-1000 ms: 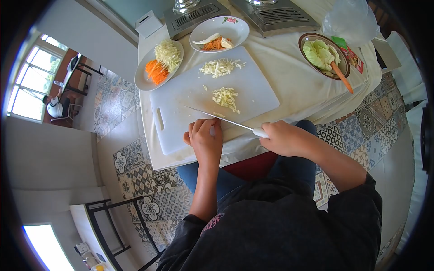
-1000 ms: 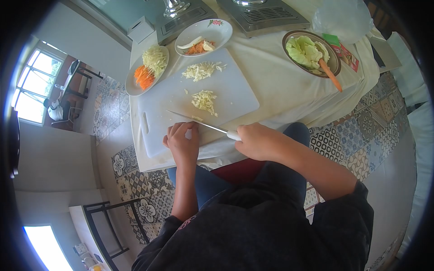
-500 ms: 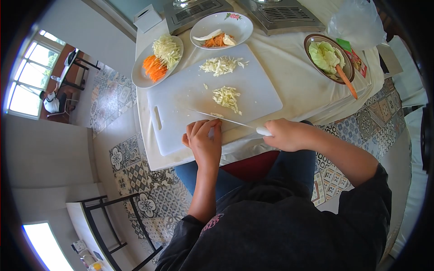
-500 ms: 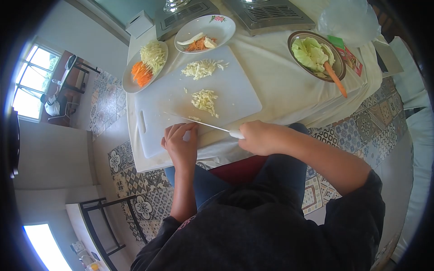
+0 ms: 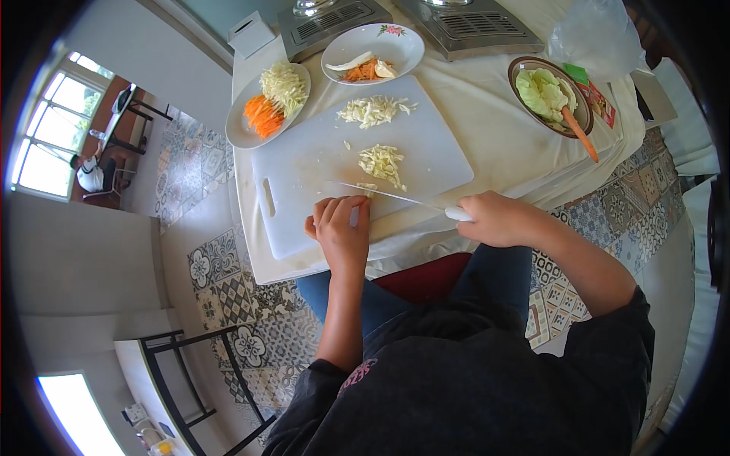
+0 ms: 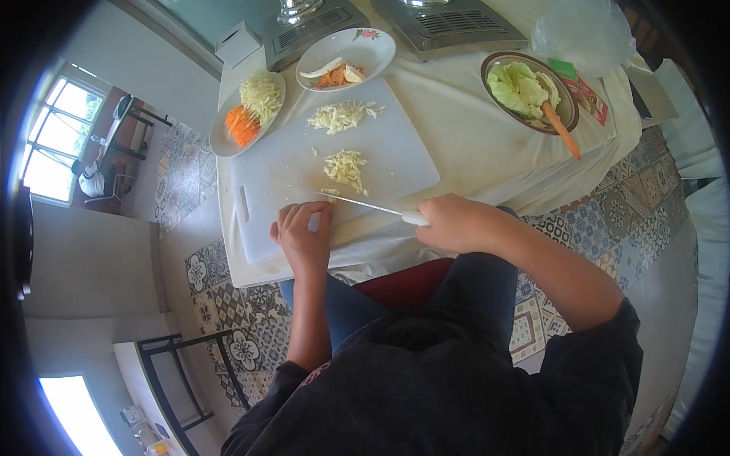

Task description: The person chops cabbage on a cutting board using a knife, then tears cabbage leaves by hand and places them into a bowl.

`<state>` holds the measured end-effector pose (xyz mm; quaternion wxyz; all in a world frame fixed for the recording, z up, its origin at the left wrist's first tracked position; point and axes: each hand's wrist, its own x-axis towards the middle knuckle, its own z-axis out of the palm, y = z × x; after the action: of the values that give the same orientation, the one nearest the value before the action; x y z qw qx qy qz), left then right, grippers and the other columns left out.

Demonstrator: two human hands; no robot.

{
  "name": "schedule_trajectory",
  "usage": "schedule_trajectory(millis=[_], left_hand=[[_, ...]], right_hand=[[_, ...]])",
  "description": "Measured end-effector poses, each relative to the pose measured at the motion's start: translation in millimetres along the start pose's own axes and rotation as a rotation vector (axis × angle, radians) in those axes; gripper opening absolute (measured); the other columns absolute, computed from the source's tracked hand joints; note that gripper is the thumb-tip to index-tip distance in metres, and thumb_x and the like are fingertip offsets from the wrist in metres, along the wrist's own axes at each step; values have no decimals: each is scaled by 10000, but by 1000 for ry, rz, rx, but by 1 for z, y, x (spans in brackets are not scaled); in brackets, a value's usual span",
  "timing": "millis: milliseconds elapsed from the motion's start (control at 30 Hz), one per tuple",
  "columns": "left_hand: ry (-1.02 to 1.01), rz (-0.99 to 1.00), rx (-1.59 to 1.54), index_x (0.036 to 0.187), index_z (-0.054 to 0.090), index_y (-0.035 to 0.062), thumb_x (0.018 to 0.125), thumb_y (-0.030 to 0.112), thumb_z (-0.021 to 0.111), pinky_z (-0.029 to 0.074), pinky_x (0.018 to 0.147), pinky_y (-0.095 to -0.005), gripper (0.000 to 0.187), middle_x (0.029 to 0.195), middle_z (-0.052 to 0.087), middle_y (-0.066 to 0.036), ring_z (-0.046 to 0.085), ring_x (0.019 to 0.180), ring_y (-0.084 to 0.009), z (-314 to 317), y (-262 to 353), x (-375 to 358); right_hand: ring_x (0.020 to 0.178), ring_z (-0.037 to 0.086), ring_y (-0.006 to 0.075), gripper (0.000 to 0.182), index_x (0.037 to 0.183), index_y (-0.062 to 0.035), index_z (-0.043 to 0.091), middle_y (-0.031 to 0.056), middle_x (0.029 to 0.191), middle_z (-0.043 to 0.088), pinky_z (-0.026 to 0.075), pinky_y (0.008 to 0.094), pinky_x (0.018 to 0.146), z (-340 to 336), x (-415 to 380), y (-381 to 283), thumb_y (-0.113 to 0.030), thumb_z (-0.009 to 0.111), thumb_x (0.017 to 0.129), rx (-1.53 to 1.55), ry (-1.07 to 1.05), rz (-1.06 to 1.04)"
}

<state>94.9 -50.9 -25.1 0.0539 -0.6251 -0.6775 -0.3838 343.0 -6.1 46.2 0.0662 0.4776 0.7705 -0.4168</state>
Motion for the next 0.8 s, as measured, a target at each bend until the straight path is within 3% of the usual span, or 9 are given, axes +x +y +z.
schedule_trajectory(millis=[467,800], left_hand=[[-36,115,52,811,694,142,759,110,751,313,875,-392,83,885,697,40,595,957,-180,-1,-2,4],[-46,21,75,816,729,150,750,113,765,322,914,-395,83,875,671,43,588,974,-184,-1,3,3]], right_hand=[[660,671,319,285,905,79,597,217,732,664,523,423,658,4,-3,0,-193,526,863,32,65,-41],[773,678,370,313,928,95,601,261,817,672,520,440,725,9,-8,-8,-204,527,875,42,-26,-5]])
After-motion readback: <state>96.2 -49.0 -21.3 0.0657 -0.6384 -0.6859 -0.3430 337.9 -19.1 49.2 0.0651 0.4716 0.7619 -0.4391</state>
